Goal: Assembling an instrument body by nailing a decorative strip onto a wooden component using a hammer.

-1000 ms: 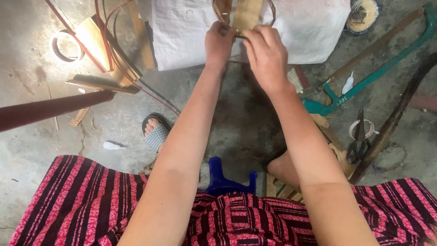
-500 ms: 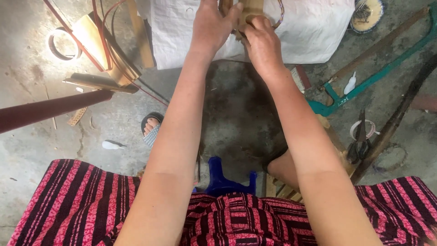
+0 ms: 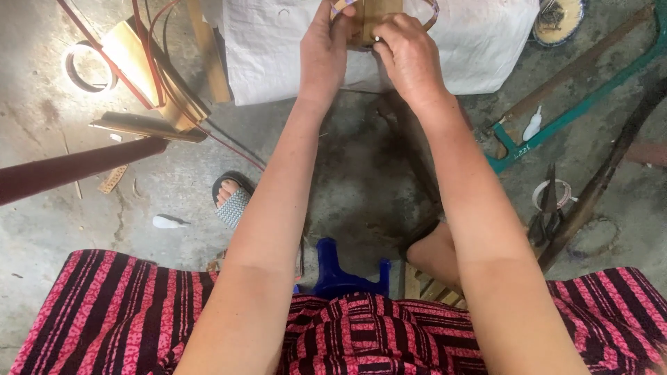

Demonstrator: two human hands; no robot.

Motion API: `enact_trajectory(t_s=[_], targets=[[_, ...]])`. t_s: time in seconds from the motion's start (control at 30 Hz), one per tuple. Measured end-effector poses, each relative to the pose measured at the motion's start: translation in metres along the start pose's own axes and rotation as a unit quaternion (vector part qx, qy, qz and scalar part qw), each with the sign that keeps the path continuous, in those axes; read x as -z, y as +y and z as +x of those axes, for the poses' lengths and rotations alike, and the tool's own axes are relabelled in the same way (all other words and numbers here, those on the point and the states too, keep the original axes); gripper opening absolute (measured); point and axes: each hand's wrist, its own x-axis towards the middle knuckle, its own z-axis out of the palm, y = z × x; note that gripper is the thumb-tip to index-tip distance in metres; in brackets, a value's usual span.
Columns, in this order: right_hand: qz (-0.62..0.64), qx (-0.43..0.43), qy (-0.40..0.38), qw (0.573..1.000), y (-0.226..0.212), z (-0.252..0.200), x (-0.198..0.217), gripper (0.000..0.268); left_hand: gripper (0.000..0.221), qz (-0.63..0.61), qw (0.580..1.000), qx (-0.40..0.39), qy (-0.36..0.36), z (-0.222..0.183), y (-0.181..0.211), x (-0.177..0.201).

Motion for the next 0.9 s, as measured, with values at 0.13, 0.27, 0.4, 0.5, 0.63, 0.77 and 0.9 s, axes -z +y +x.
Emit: enact_trajectory(t_s=[0.13, 0.27, 0.4, 0.5, 0.63, 0.77, 0.9], targets=[[0.036, -0.006, -0.003, 0.999, 0.001, 0.001, 0.005, 0.012, 0.017, 0.059, 0.998, -0.009, -0.02, 0.008, 0.002, 0.001], [0.074, 0.012, 0.011, 0.997, 0.004, 0.001, 0.006, 0.009, 0.022, 0.109, 0.993, -0.031, -0.03, 0.016, -0.004, 0.003], [0.058, 0.023, 0.024, 0.998, -0.004, -0.008, 0.001, 0.014, 0.015, 0.148, 0.987, -0.048, -0.031, 0.024, -0.018, -0.002], [-0.032, 0.007, 0.034, 0.999, -0.007, -0.014, -0.009, 0.019, 0.011, 0.212, 0.971, -0.115, -0.002, 0.031, -0.037, -0.009], [-0.162, 0.019, 0.086, 0.983, -0.003, -0.019, -0.02, 0.015, 0.014, 0.244, 0.963, -0.117, 0.002, 0.033, -0.038, -0.014], [-0.146, -0.006, 0.092, 0.985, 0.0, -0.019, -0.023, 0.017, 0.012, 0.236, 0.964, -0.125, 0.004, 0.033, -0.039, -0.018], [-0.133, 0.006, 0.098, 0.986, -0.003, -0.017, -0.018, 0.015, 0.012, 0.239, 0.957, -0.161, 0.022, 0.033, -0.039, -0.018]])
